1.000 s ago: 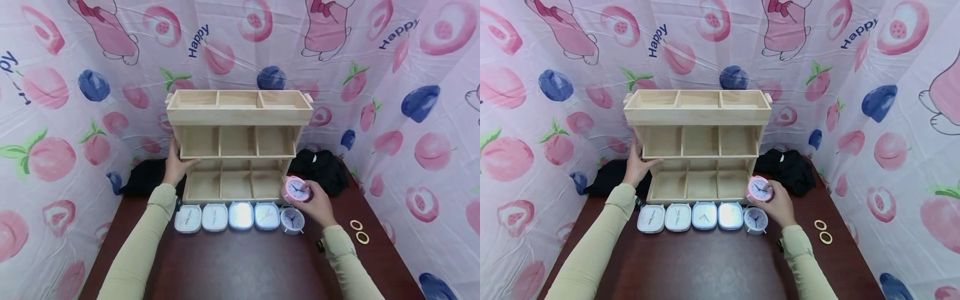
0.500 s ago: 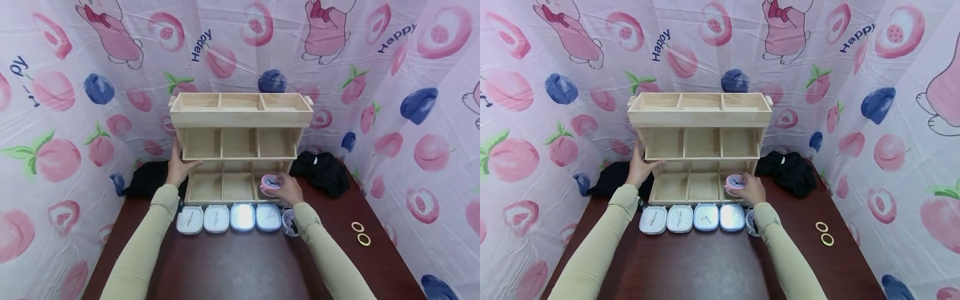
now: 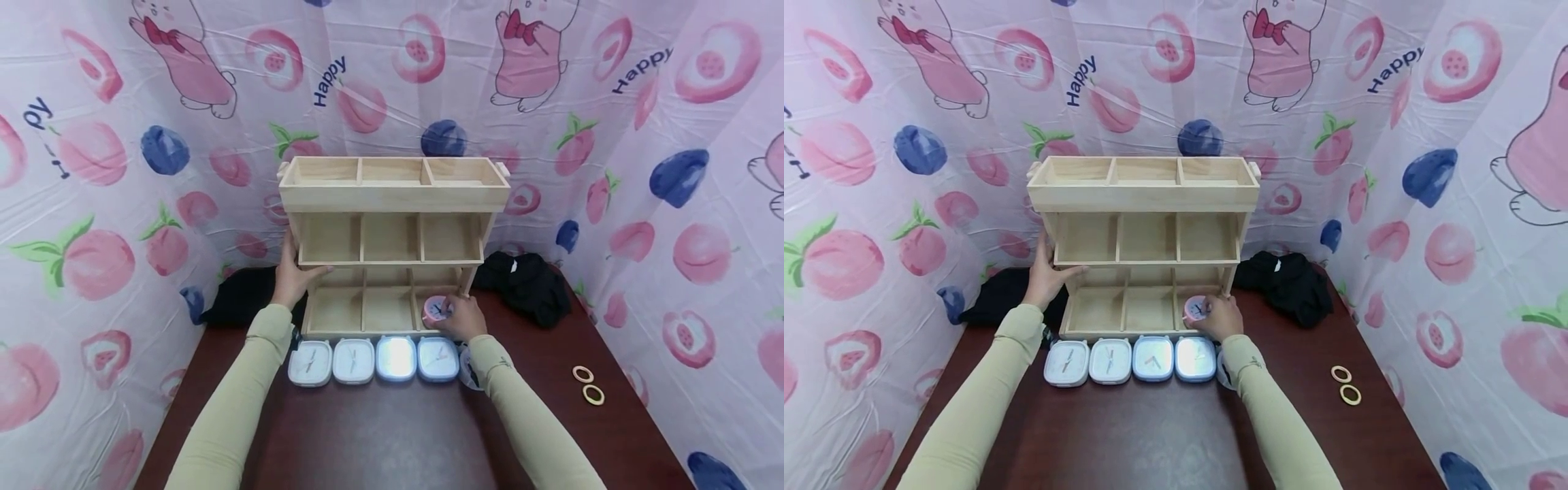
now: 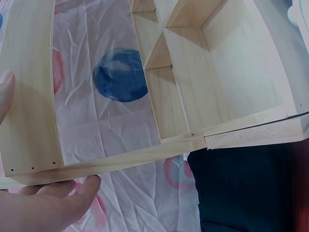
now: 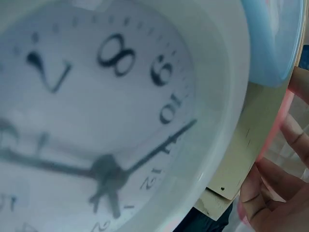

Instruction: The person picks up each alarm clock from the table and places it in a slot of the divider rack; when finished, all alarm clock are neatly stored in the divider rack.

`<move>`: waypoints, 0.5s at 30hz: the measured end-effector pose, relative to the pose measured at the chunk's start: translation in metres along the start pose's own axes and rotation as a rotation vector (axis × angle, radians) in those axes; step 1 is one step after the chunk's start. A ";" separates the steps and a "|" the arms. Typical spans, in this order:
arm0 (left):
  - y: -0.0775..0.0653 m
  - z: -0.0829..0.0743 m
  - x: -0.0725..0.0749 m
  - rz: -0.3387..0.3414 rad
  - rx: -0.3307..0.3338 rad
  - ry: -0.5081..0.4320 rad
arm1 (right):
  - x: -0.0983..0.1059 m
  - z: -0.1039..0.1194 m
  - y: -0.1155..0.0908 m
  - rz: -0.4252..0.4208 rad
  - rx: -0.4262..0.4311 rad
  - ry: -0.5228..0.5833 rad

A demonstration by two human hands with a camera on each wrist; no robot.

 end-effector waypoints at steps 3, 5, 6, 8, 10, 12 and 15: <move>0.001 0.000 0.001 -0.004 -0.004 -0.002 | 0.002 0.000 -0.001 0.007 0.014 0.008; 0.001 0.000 0.001 -0.003 -0.003 0.002 | 0.007 0.000 -0.005 0.006 0.025 0.023; 0.001 0.000 0.001 -0.002 -0.004 0.003 | 0.010 0.000 -0.008 -0.003 0.039 0.027; 0.001 0.001 0.001 0.003 0.004 0.013 | 0.018 -0.002 -0.017 -0.031 0.073 0.023; 0.000 0.001 0.001 0.004 0.010 0.018 | 0.026 -0.005 -0.029 -0.057 0.094 0.019; 0.000 0.002 0.001 0.003 0.011 0.017 | 0.033 -0.010 -0.044 -0.072 0.101 0.012; -0.001 0.001 0.001 -0.001 0.010 0.011 | 0.040 -0.020 -0.069 -0.061 0.085 -0.008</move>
Point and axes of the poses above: each hand's wrist, its own y-axis towards the middle knuckle, its own x-axis out of the back of the hand, z = x × y, the point moved 4 cm from there along y, towards the middle knuckle, and after that the axes turned 5 degrees about -y, right-handed, at the moved point
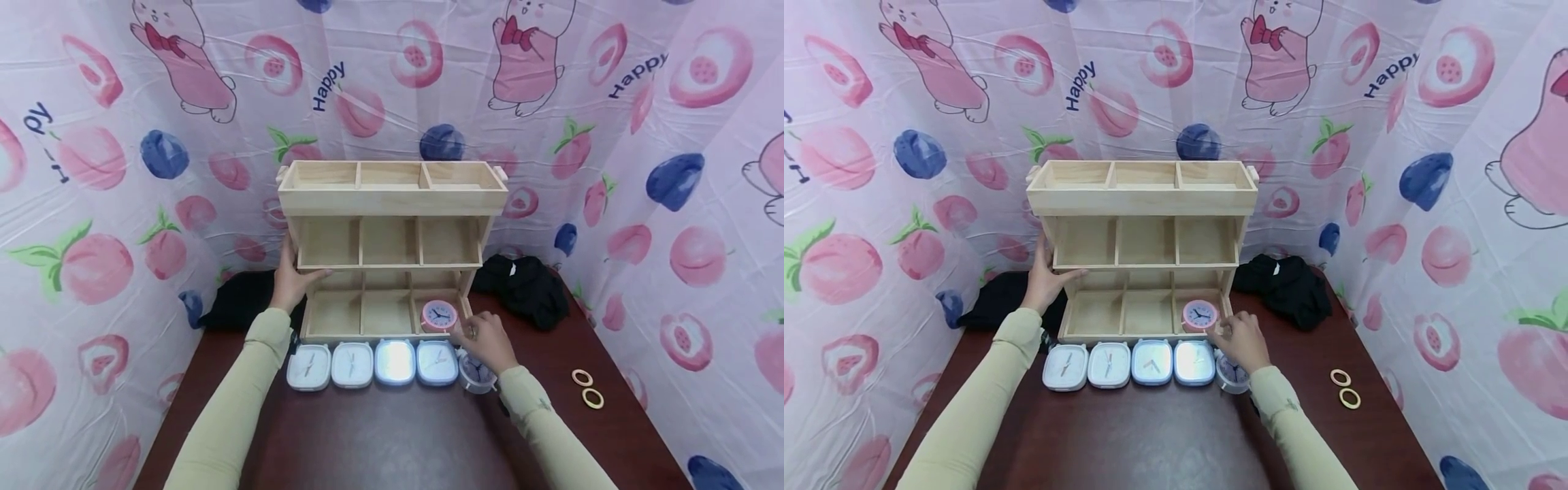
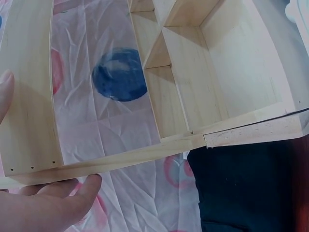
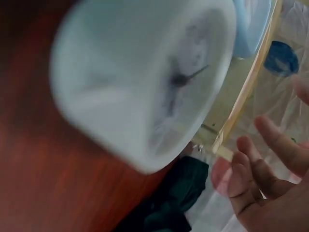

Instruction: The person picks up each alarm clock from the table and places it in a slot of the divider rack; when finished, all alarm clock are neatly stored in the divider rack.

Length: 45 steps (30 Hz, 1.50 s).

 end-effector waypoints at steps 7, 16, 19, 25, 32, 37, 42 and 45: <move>-0.001 0.001 0.000 0.006 0.002 0.001 | 0.000 -0.021 -0.052 0.009 0.074 -0.049; -0.001 -0.001 0.000 0.003 -0.014 -0.007 | -0.015 -0.037 -0.079 0.077 0.172 0.027; 0.000 -0.001 0.001 0.002 -0.014 -0.002 | -0.016 -0.039 -0.079 0.067 0.158 0.033; 0.001 0.000 0.001 0.000 -0.002 0.002 | -0.017 -0.041 -0.074 0.080 0.085 0.048; -0.001 0.000 0.000 -0.003 -0.007 0.006 | -0.017 -0.040 -0.074 0.080 0.038 0.022; -0.001 0.000 0.000 -0.005 -0.008 0.002 | -0.015 -0.038 -0.082 0.084 0.039 -0.038; -0.001 0.000 0.000 0.000 -0.002 0.014 | -0.017 -0.039 -0.095 0.135 0.012 -0.101; -0.001 0.000 0.000 -0.001 -0.004 0.017 | -0.016 -0.039 -0.105 0.143 -0.001 -0.093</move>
Point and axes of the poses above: each hand's wrist, its own y-axis towards the middle knuckle, its own x-axis out of the back of the hand, z = x × y, the point moved 4 cm from there along y, towards the middle knuckle, and after that the axes turned 5 degrees about -y, right-handed, at the moved point
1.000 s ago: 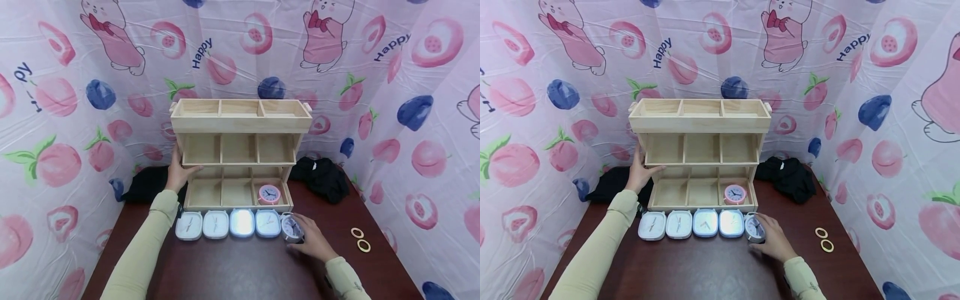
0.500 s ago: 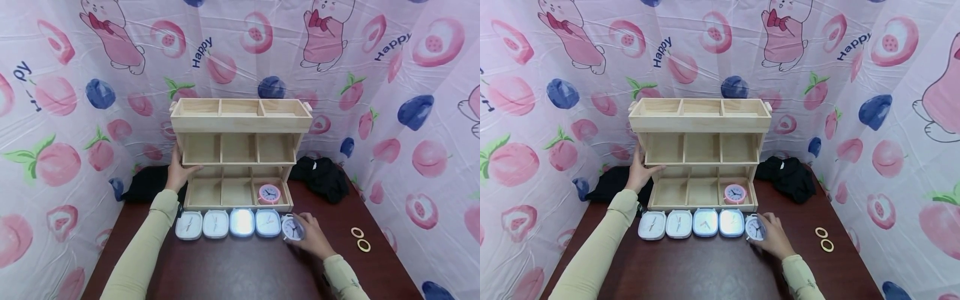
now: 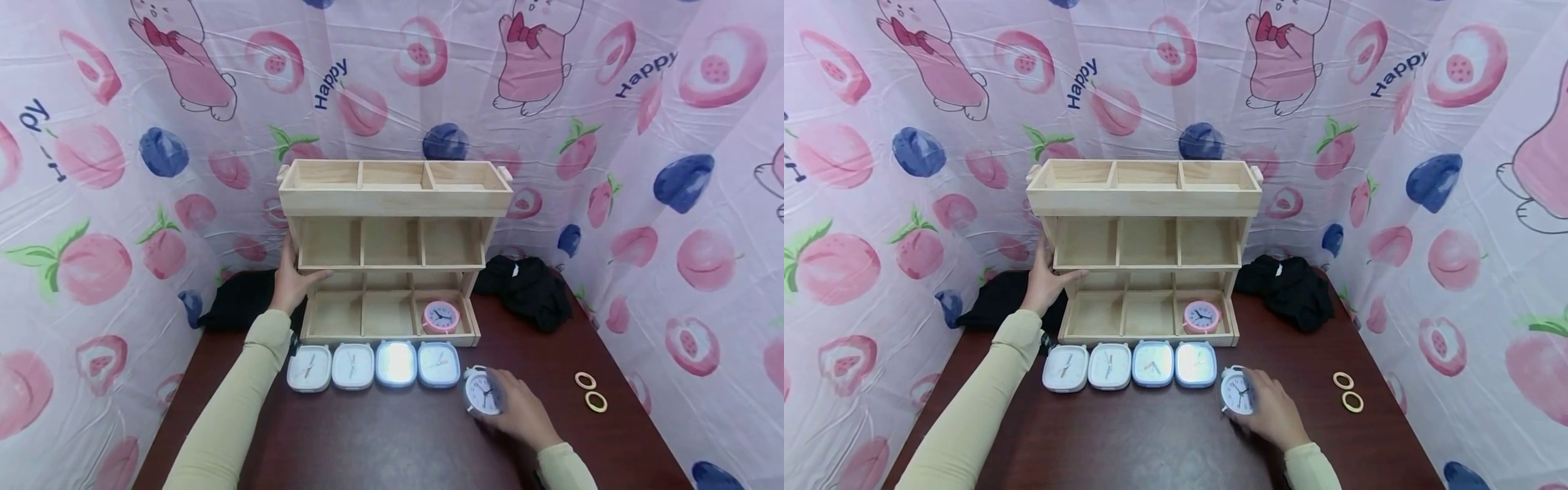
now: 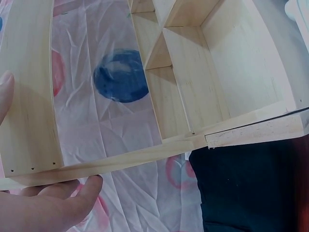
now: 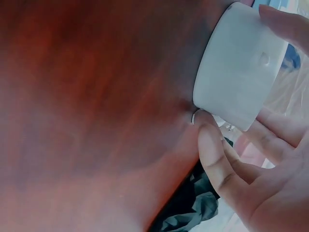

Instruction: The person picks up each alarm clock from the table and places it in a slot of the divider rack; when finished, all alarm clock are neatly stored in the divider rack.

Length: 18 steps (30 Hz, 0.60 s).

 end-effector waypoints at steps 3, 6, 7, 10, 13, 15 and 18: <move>0.000 0.000 0.001 -0.002 -0.004 -0.002 | 0.000 0.001 -0.008 -0.022 0.012 0.016; -0.001 0.000 0.002 -0.004 -0.005 0.002 | -0.001 -0.001 -0.016 -0.054 0.015 0.027; -0.001 0.000 0.002 -0.004 -0.004 0.004 | -0.001 -0.001 -0.018 -0.072 0.015 0.035; -0.002 0.000 0.002 -0.007 0.000 0.007 | -0.001 -0.004 -0.025 -0.129 -0.005 0.058; -0.001 0.001 0.001 -0.006 -0.002 -0.002 | 0.000 -0.007 -0.031 -0.196 -0.031 0.094; -0.001 0.001 0.001 -0.003 -0.002 -0.006 | 0.000 -0.006 -0.034 -0.241 -0.038 0.106; 0.000 0.001 0.000 -0.004 0.001 -0.008 | 0.003 -0.002 -0.034 -0.302 -0.036 0.125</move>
Point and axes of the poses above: each hand's wrist, its own y-axis towards the middle knuckle, its own x-axis out of the back of the hand, z = x × y, the point moved 4 cm from there along y, towards the middle knuckle, and after that the axes turned 5 degrees about -y, right-handed, at the moved point
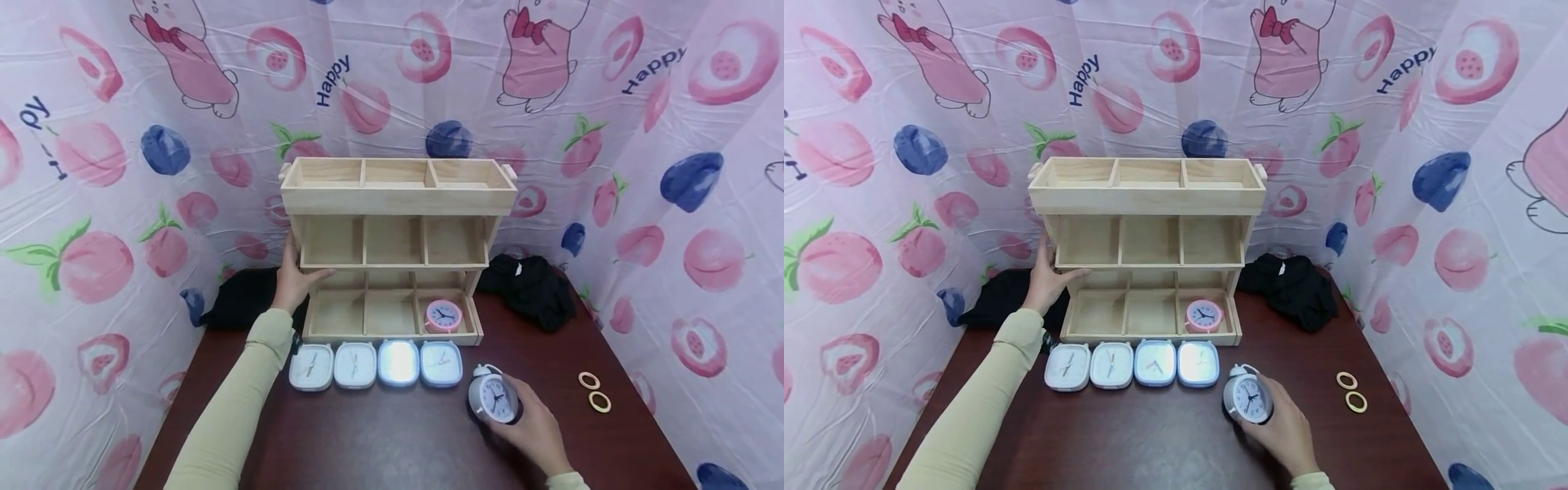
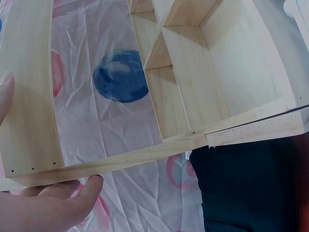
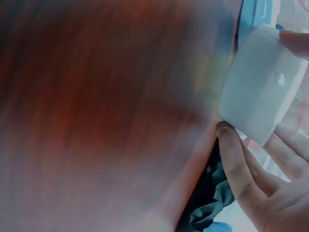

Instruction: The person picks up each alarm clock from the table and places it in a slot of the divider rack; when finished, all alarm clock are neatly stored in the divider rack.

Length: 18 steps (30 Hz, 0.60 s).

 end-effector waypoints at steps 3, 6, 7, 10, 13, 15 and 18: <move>0.001 0.000 0.001 -0.005 0.006 0.002 | 0.001 0.011 0.008 -0.048 0.022 0.019; 0.004 -0.001 -0.001 0.001 -0.007 -0.010 | 0.001 0.025 0.024 -0.080 0.057 0.048; 0.005 -0.001 -0.001 0.003 -0.013 -0.012 | 0.001 0.031 0.030 -0.085 0.070 0.050; 0.007 -0.002 -0.002 0.006 -0.021 -0.014 | -0.002 0.052 0.053 -0.076 0.106 0.076; 0.004 -0.001 -0.001 0.000 -0.008 0.000 | -0.010 0.075 0.076 -0.038 0.133 0.108; 0.002 0.000 0.000 -0.002 0.004 0.010 | -0.018 0.091 0.091 -0.010 0.153 0.134; 0.002 -0.001 0.000 -0.001 0.004 0.017 | -0.031 0.112 0.118 -0.006 0.210 0.169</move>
Point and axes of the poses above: each hand's wrist, its own y-axis towards the middle knuckle, its own x-axis out of the back of the hand, z = x × y, the point moved 4 cm from there along y, towards the middle knuckle, and after that the axes turned 5 degrees about -y, right-handed, at the moved point
